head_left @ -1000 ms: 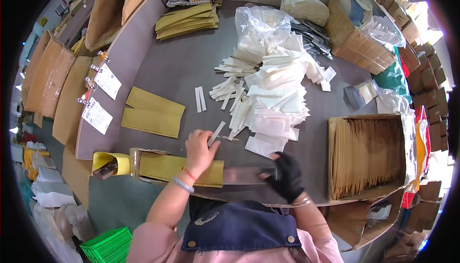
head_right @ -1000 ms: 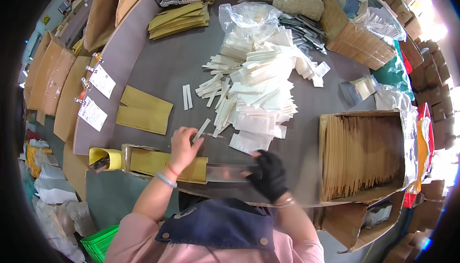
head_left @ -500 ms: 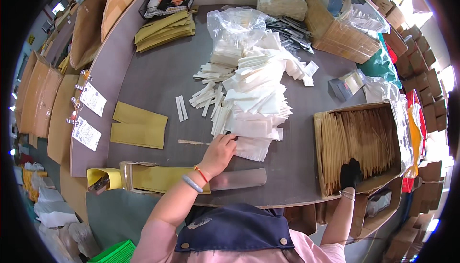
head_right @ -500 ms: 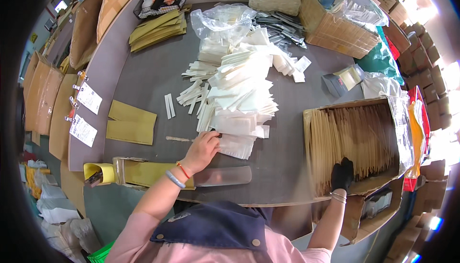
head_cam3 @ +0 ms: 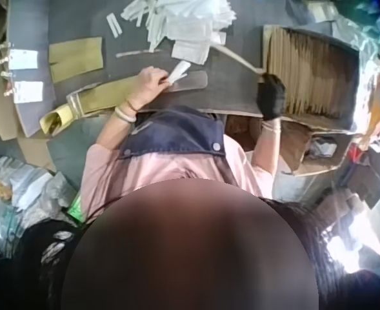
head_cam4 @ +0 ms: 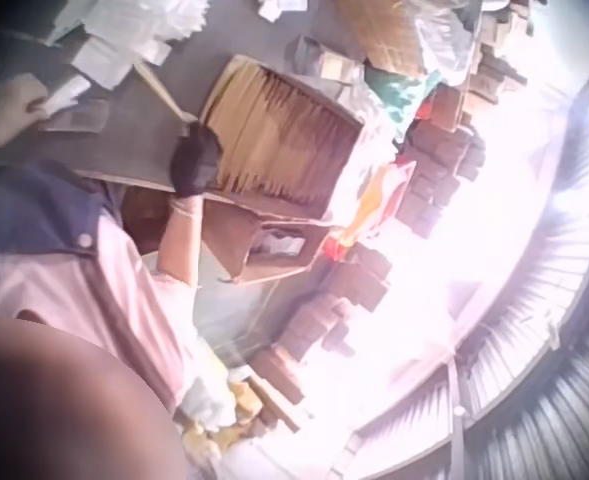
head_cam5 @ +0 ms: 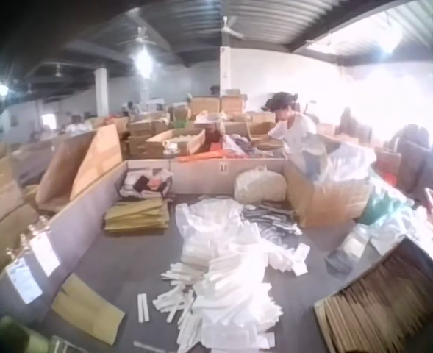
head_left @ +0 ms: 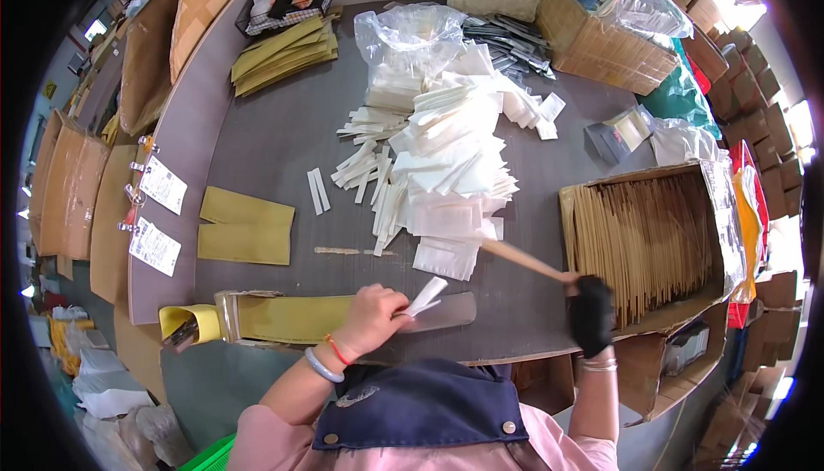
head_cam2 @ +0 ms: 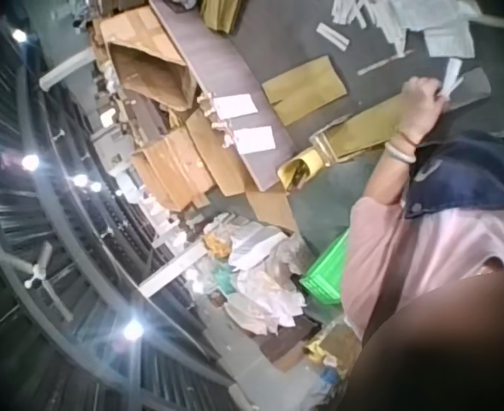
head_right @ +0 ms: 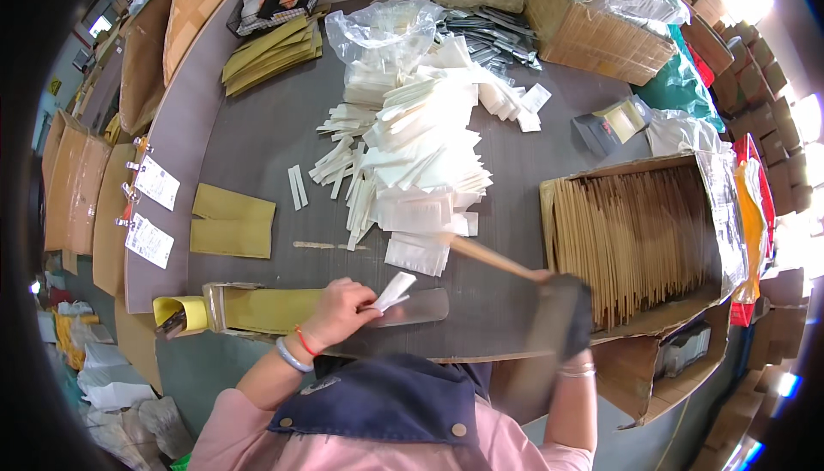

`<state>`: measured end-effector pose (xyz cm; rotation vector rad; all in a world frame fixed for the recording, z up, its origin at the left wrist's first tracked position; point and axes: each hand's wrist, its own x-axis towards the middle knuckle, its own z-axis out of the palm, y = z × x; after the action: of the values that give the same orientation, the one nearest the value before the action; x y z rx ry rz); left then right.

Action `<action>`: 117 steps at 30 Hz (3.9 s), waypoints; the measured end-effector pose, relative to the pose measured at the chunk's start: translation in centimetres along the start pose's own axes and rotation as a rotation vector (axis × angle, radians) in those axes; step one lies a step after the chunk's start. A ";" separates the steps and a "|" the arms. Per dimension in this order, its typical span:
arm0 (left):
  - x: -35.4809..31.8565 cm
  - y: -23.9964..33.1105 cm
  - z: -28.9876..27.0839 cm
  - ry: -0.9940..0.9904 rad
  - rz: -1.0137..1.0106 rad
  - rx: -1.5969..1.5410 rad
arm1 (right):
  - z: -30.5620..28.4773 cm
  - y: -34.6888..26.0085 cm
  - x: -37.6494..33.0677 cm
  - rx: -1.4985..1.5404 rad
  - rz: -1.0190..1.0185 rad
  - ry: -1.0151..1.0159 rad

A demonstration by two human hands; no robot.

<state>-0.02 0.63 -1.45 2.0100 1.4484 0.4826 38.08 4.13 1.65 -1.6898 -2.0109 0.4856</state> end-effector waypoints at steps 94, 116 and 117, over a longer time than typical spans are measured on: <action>0.4 2.0 -0.6 -0.216 0.222 0.444 | 9.8 -9.2 1.1 -0.146 -0.457 -0.368; -6.0 -3.7 1.4 0.454 -0.413 0.071 | 5.6 -10.5 1.0 -0.139 -0.433 -0.334; -6.0 -3.7 1.4 0.438 -0.421 0.051 | 6.0 -10.3 0.8 -0.115 -0.436 -0.371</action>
<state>-3.86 -4.61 -4.63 1.6254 2.1036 0.7320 26.17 3.25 2.39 -1.2257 -2.6310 0.5650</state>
